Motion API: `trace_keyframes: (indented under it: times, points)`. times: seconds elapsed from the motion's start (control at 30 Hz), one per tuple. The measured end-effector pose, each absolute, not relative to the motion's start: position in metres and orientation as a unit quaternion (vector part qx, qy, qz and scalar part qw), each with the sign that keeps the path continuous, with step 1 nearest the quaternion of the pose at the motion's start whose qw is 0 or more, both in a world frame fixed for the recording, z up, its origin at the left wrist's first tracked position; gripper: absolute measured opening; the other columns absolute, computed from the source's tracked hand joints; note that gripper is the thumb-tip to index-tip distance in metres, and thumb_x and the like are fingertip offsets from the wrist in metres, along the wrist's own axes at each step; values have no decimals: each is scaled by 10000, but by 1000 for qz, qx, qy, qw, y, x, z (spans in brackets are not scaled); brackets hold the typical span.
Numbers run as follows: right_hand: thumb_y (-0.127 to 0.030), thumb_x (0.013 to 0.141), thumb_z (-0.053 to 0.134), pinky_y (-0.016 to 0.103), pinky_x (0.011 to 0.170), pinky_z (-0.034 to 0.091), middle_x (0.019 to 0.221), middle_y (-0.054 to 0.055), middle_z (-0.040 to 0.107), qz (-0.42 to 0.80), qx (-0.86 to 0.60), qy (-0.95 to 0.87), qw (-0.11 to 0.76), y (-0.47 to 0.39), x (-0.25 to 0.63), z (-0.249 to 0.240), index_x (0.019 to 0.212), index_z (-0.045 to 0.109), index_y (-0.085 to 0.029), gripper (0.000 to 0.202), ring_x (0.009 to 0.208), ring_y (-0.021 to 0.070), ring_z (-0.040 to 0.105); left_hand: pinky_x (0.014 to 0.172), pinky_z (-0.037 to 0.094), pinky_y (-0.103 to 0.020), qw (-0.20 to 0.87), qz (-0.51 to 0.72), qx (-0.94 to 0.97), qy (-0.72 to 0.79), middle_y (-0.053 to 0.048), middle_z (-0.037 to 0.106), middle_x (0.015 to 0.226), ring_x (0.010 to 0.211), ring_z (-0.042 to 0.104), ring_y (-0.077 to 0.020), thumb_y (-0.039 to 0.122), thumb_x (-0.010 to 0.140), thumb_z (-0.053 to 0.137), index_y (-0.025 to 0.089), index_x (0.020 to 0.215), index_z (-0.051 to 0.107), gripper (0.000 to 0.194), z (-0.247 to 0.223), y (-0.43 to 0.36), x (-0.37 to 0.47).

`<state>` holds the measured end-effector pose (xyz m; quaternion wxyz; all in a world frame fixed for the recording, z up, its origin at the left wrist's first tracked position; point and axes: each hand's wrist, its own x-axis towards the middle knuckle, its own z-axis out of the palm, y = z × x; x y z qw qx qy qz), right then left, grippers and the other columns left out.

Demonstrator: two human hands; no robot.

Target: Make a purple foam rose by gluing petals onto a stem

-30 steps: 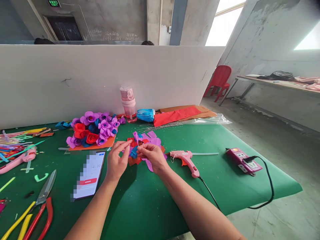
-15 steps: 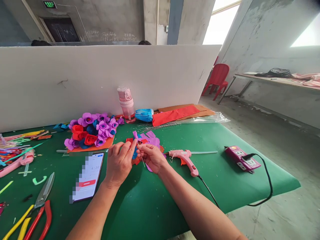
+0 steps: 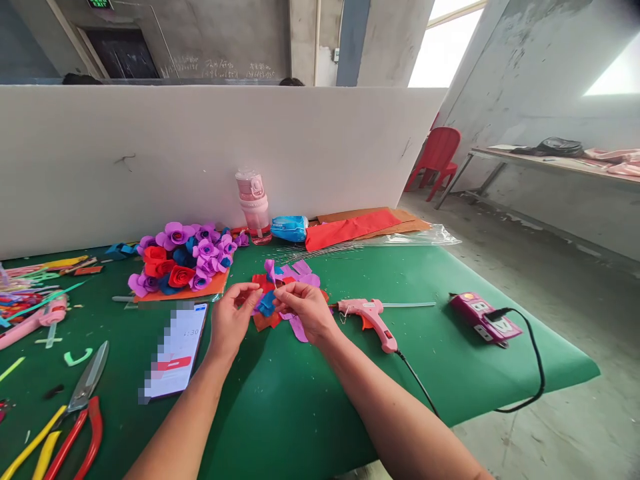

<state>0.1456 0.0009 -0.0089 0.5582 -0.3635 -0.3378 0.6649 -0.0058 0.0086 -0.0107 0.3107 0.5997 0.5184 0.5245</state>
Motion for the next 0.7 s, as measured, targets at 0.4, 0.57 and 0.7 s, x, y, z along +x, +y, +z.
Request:
trace_keyframes:
  times: [0.4, 0.57, 0.7]
  points:
    - [-354, 638, 744, 238, 551, 473, 614, 10, 660, 579, -407, -442, 551, 3, 134, -29, 688, 636, -158, 230, 550, 122, 610, 632, 417, -253, 581, 546, 358, 487, -43, 668, 679, 663, 547, -127, 425, 515, 835, 142, 705, 743, 353, -5, 6, 0]
    - [-308, 705, 665, 235, 506, 442, 622, 15, 663, 509, -442, -517, 527, 0, 134, -31, 689, 633, -172, 141, 551, 140, 606, 624, 395, -256, 560, 536, 381, 503, -39, 667, 653, 672, 541, -135, 448, 491, 836, 144, 660, 739, 362, -2, 5, 1]
    - [-286, 735, 620, 222, 489, 412, 608, 7, 663, 443, -484, -568, 497, -5, 133, -24, 668, 631, -177, 129, 538, 136, 599, 660, 396, -255, 578, 517, 385, 501, -36, 687, 677, 690, 545, -136, 398, 479, 849, 146, 701, 749, 350, -4, 4, 2]
